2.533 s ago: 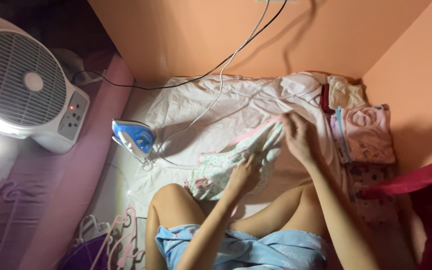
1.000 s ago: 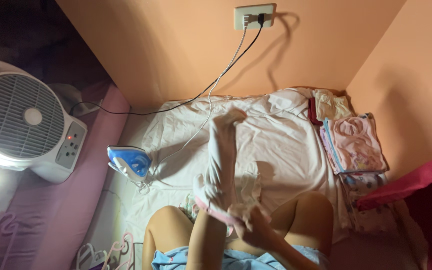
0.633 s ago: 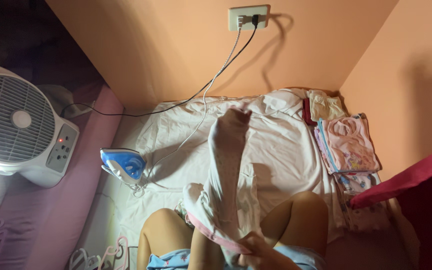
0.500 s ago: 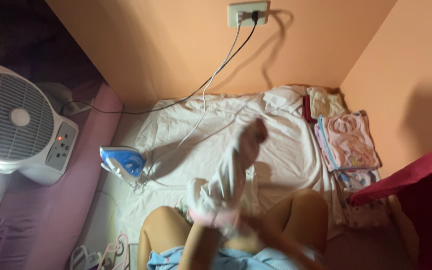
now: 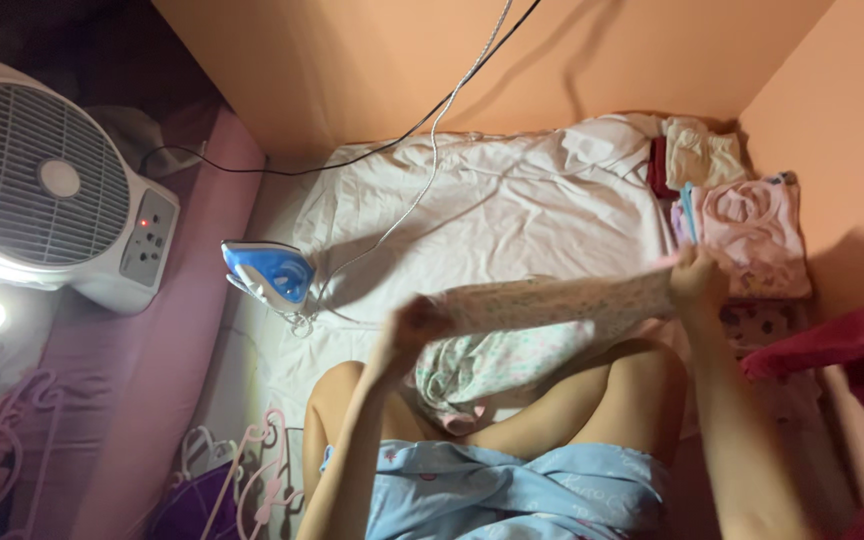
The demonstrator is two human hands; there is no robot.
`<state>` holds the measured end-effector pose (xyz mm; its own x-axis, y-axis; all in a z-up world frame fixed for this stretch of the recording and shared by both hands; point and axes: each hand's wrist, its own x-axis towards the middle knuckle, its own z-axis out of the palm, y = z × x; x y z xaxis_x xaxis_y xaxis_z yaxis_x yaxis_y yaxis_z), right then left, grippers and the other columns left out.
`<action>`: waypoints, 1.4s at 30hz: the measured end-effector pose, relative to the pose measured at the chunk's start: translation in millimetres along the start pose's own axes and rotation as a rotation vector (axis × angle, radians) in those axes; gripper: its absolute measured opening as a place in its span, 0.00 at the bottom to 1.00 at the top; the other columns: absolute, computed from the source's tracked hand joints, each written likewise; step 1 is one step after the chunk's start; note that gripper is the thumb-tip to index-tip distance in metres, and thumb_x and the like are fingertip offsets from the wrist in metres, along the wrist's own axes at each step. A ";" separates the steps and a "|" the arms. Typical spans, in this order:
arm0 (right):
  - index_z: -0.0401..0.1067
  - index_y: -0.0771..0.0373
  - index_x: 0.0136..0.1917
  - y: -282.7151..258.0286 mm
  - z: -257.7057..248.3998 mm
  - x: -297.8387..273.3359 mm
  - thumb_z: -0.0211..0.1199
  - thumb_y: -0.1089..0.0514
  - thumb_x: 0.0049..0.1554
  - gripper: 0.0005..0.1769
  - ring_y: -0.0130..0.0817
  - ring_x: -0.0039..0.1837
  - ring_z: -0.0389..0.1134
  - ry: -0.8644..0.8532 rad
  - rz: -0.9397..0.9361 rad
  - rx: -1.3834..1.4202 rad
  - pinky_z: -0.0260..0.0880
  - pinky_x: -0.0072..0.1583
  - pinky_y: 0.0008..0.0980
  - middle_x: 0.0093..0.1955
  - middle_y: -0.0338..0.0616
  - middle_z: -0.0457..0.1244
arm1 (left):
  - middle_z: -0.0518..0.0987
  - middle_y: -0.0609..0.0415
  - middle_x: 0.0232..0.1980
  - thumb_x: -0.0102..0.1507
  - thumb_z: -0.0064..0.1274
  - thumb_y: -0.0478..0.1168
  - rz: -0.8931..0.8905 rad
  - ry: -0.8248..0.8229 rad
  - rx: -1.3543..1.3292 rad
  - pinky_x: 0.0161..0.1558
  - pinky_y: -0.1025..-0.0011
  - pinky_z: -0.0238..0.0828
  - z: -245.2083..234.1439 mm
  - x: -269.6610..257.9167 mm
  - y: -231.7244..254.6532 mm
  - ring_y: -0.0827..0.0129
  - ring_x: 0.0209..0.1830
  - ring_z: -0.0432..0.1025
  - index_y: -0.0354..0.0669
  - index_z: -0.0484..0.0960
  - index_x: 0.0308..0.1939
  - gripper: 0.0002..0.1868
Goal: The person irons and folds several items of clothing, including a shirt and baby clothes, using an iron on a white sheet spread over a bed.
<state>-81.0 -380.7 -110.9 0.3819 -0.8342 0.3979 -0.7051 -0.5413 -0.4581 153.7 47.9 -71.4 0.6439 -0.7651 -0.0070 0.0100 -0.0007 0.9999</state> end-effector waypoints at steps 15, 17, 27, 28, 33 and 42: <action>0.57 0.66 0.61 -222.5 -57.3 -113.4 0.54 0.60 0.66 0.13 0.38 0.48 0.74 -0.406 -0.225 0.795 0.71 0.48 0.35 0.48 0.48 0.69 | 0.87 0.53 0.47 0.64 0.55 0.34 0.349 -0.002 0.259 0.42 0.74 0.77 99.0 14.5 157.4 0.69 0.40 0.80 0.42 0.82 0.57 0.16; 0.58 0.66 0.59 -220.2 -64.5 -110.0 0.50 0.61 0.65 0.10 0.35 0.48 0.73 -0.428 -0.244 0.857 0.73 0.47 0.34 0.47 0.48 0.68 | 0.87 0.53 0.45 0.64 0.57 0.32 0.410 0.078 0.284 0.42 0.74 0.76 104.0 8.5 171.2 0.69 0.37 0.79 0.42 0.84 0.54 0.14; 0.68 0.63 0.63 -191.7 -58.2 -107.3 0.48 0.58 0.68 0.14 0.22 0.37 0.53 -0.641 -0.120 1.323 0.54 0.40 0.22 0.44 0.37 0.60 | 0.85 0.50 0.52 0.63 0.61 0.34 0.738 0.215 0.332 0.49 0.68 0.76 94.3 7.3 186.0 0.64 0.50 0.79 0.40 0.83 0.50 0.12; 0.68 0.63 0.63 -191.2 -61.0 -108.7 0.50 0.57 0.68 0.14 0.23 0.40 0.54 -0.635 -0.161 1.297 0.56 0.43 0.23 0.45 0.37 0.60 | 0.86 0.50 0.49 0.61 0.62 0.35 0.672 0.193 0.383 0.44 0.70 0.76 92.1 10.7 183.2 0.65 0.46 0.80 0.40 0.84 0.49 0.12; 0.66 0.63 0.62 -193.1 -68.5 -108.6 0.55 0.51 0.67 0.15 0.28 0.54 0.61 -0.588 -0.374 1.171 0.64 0.55 0.29 0.53 0.39 0.59 | 0.81 0.48 0.33 0.57 0.67 0.44 0.392 0.034 0.473 0.36 0.70 0.74 104.4 25.7 157.3 0.66 0.30 0.76 0.38 0.85 0.40 0.14; 0.78 0.60 0.58 -126.5 -25.7 -112.5 0.57 0.44 0.65 0.20 0.33 0.52 0.72 -0.736 -0.167 0.704 0.70 0.55 0.34 0.47 0.45 0.72 | 0.81 0.53 0.37 0.67 0.53 0.38 -0.124 -0.208 -0.610 0.39 0.72 0.74 108.5 52.6 83.2 0.70 0.35 0.76 0.32 0.77 0.51 0.12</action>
